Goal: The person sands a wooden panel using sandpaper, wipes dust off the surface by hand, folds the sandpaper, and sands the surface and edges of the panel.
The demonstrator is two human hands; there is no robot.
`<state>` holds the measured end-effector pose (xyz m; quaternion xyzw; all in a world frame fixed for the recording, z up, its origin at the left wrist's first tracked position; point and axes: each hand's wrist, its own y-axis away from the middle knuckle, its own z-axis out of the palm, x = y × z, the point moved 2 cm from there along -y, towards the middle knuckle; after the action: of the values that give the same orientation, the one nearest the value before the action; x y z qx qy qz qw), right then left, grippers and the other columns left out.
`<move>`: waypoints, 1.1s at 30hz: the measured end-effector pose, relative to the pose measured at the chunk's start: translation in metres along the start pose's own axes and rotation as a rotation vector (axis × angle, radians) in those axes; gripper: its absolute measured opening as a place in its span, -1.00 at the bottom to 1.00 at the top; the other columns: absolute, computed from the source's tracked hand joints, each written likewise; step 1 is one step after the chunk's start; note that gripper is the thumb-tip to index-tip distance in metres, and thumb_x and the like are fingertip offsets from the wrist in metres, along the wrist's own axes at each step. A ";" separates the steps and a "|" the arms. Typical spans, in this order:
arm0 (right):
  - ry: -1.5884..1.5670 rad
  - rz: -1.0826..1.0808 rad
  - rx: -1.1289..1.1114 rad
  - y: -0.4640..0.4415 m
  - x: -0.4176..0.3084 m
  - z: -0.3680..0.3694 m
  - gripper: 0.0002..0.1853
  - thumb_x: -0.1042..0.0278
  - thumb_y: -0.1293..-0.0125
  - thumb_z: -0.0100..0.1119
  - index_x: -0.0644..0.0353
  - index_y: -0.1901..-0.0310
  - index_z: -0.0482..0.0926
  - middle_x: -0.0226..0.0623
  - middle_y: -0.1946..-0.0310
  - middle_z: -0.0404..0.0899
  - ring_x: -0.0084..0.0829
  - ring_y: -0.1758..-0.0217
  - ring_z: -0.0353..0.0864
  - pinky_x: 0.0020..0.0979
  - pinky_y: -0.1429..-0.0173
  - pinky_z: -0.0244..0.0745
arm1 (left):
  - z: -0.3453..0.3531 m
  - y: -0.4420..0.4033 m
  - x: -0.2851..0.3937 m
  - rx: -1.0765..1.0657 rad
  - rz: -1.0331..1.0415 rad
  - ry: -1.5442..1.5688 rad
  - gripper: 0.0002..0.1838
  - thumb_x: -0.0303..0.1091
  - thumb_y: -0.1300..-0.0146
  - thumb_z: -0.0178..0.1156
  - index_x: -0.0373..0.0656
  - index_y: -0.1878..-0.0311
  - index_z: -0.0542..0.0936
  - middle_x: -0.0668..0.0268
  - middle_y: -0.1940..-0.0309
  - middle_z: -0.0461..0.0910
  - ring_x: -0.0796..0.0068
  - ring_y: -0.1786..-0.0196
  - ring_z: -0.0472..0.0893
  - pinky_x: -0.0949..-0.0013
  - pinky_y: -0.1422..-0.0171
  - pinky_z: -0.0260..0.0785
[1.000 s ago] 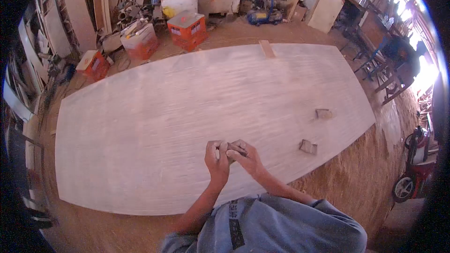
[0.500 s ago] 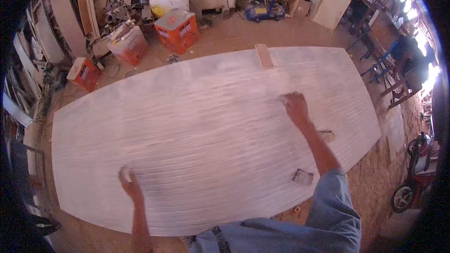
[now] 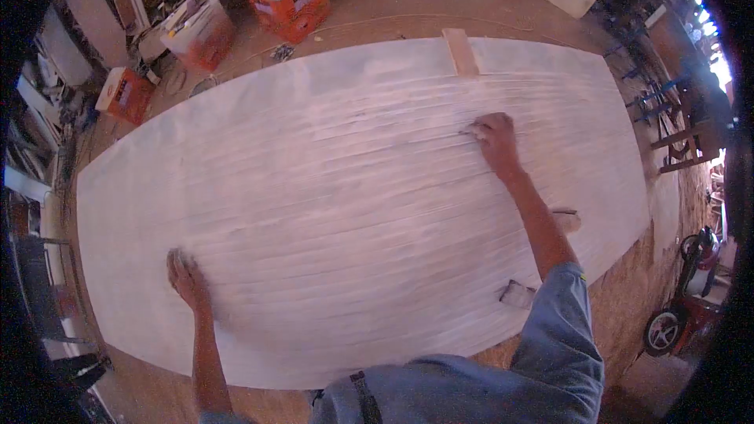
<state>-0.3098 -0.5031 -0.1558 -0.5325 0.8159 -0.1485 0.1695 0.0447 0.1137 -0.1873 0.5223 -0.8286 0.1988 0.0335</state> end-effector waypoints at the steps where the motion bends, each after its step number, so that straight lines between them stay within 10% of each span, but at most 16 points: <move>1: -0.021 -0.065 0.000 -0.006 -0.020 0.016 -0.75 0.46 -0.04 0.12 -0.05 0.24 0.67 -0.31 0.16 0.56 -0.21 -0.05 0.44 -0.07 -0.27 0.22 | 0.004 0.000 -0.004 0.000 0.027 -0.030 -0.53 -0.18 -0.42 -0.06 -0.28 -0.27 0.35 0.00 -0.31 0.29 0.05 -0.38 0.23 0.09 -0.45 -0.03; 7: -0.262 -0.344 -0.099 -0.068 -0.185 0.062 -0.73 0.47 -0.03 0.10 0.12 0.18 0.62 -0.28 0.17 0.57 -0.18 -0.06 0.46 -0.02 -0.34 0.17 | 0.000 0.000 -0.001 -0.024 0.035 -0.138 -0.51 -0.18 -0.41 -0.06 -0.28 -0.29 0.33 0.02 -0.32 0.28 0.05 -0.39 0.22 0.09 -0.46 -0.05; 18: -0.056 -0.074 -0.011 -0.012 0.004 0.019 -0.79 0.45 0.06 0.28 0.01 0.30 0.67 -0.37 0.22 0.57 -0.22 0.03 0.48 -0.15 -0.18 0.26 | 0.000 0.005 0.004 0.026 0.082 -0.126 -0.50 -0.16 -0.42 -0.05 -0.25 -0.31 0.31 0.04 -0.34 0.26 0.11 -0.41 0.21 0.05 -0.46 -0.07; 25: -0.212 -0.226 -0.087 -0.073 -0.205 0.077 -0.76 0.43 -0.11 0.05 0.05 0.18 0.62 -0.29 0.15 0.58 -0.20 -0.07 0.47 -0.02 -0.34 0.17 | 0.002 -0.002 0.003 -0.040 -0.008 -0.154 -0.51 -0.18 -0.42 -0.05 -0.24 -0.31 0.30 0.06 -0.34 0.26 0.10 -0.42 0.18 0.04 -0.48 -0.08; 33: -0.024 -0.036 0.014 -0.003 -0.019 0.017 -0.76 0.46 -0.05 0.15 0.12 0.19 0.61 -0.23 0.14 0.56 -0.12 -0.02 0.46 -0.06 -0.22 0.26 | 0.000 -0.014 -0.052 -0.039 0.108 -0.144 -0.51 -0.19 -0.43 -0.09 -0.20 -0.34 0.28 0.08 -0.39 0.20 0.13 -0.47 0.10 0.05 -0.51 -0.17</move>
<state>-0.2927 -0.4878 -0.1672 -0.5478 0.8030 -0.1509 0.1801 0.0808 0.1528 -0.1967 0.4891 -0.8595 0.1460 -0.0267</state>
